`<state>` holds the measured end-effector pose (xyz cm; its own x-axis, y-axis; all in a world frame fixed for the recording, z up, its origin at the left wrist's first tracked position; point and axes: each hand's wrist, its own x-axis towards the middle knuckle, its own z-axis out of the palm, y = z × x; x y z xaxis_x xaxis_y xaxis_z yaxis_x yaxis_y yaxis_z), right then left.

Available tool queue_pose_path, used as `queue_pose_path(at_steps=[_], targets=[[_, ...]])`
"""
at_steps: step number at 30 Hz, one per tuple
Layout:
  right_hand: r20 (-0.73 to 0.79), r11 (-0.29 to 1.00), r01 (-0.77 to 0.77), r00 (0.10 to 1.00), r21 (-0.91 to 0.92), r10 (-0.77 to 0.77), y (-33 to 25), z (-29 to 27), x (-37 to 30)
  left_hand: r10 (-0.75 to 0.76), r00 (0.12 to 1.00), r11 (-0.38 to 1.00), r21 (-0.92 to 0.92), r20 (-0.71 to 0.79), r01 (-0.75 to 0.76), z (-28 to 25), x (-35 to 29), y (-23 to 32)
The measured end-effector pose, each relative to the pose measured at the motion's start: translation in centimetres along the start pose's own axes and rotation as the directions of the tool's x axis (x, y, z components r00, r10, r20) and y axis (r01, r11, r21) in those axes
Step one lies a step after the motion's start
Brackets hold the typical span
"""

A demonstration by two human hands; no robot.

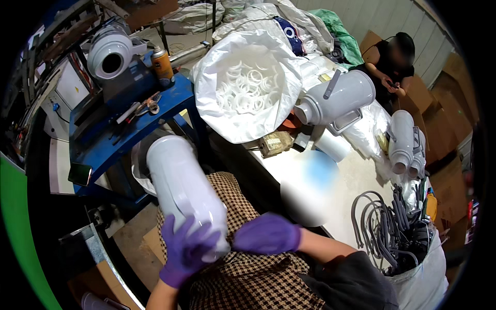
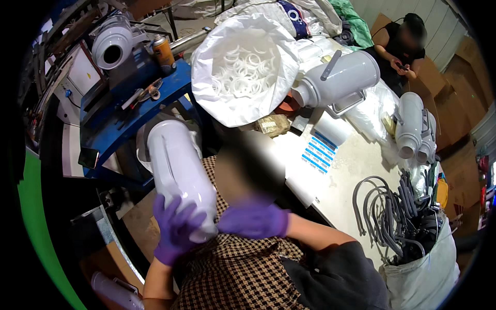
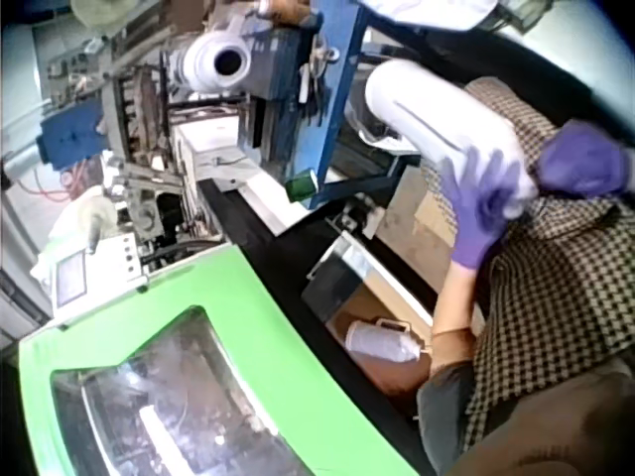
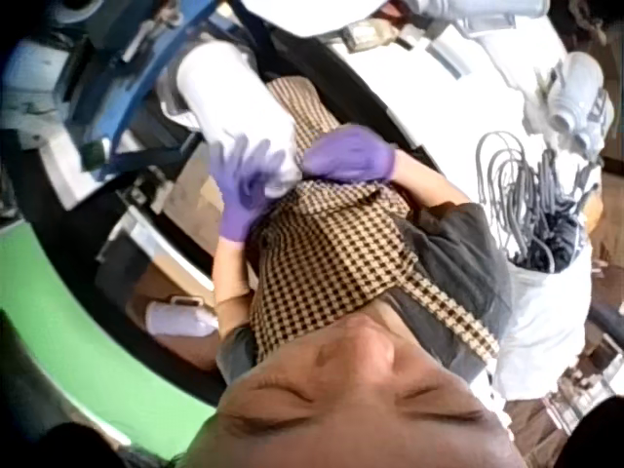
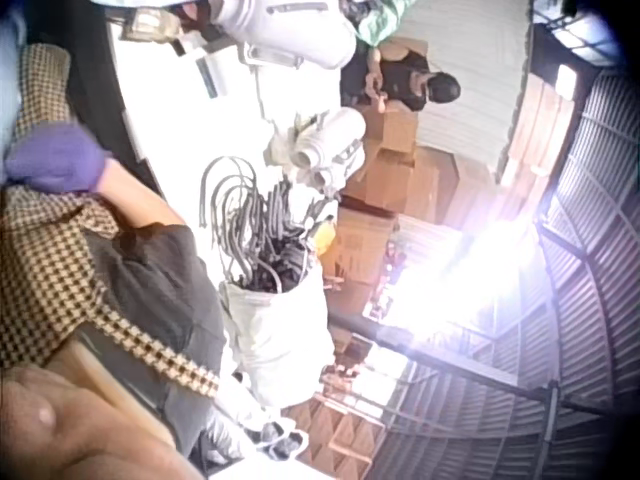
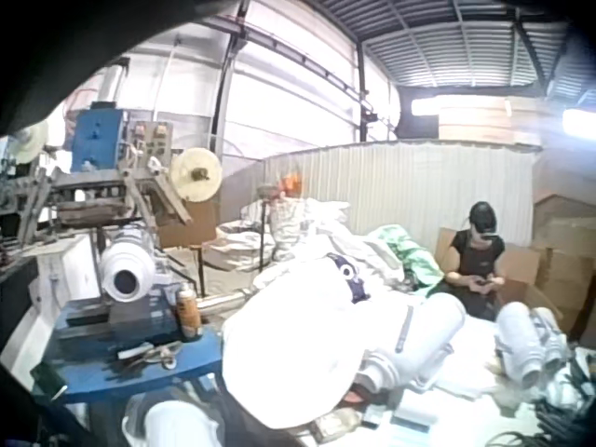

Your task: The person assembles white plastic containers by inserting a metal handle into the top rim and attaching a black wire loop. They repeatedly pick up containers, insert the handle, and attach the wire loop before placing the finished units on a nearby table.

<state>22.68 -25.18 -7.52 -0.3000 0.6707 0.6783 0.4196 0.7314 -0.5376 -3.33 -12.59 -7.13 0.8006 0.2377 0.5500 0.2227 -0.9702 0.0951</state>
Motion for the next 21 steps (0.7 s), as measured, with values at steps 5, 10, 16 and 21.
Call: queue_pose_path(at_steps=[5, 10, 16, 21], targets=[[-0.703, 0.433, -0.772, 0.62, -0.465, 0.35, 1.8, -10.4, -10.8, 0.228, 0.945, 0.969, 0.041, 0.235, -0.244, 3.7, -9.0, 2.6], [-0.788, 0.189, -0.908, 0.418, -0.374, 0.451, 5.1, -10.6, -15.1, 0.161, 0.978, 0.967, 0.18, 0.131, -0.183, 5.8, -10.4, 4.0], [-0.791, 0.317, -0.899, 0.423, -0.303, 0.442, 5.5, -9.8, -14.6, 0.034, 0.969, 0.999, 0.022, 0.243, -0.04, 4.1, -10.9, 4.6], [-0.606, 0.637, -0.675, 0.696, -0.371, 0.385, 4.0, -7.7, -3.9, 0.052, 0.943, 0.983, 0.15, 0.33, -0.107, 4.9, -10.7, 5.8]])
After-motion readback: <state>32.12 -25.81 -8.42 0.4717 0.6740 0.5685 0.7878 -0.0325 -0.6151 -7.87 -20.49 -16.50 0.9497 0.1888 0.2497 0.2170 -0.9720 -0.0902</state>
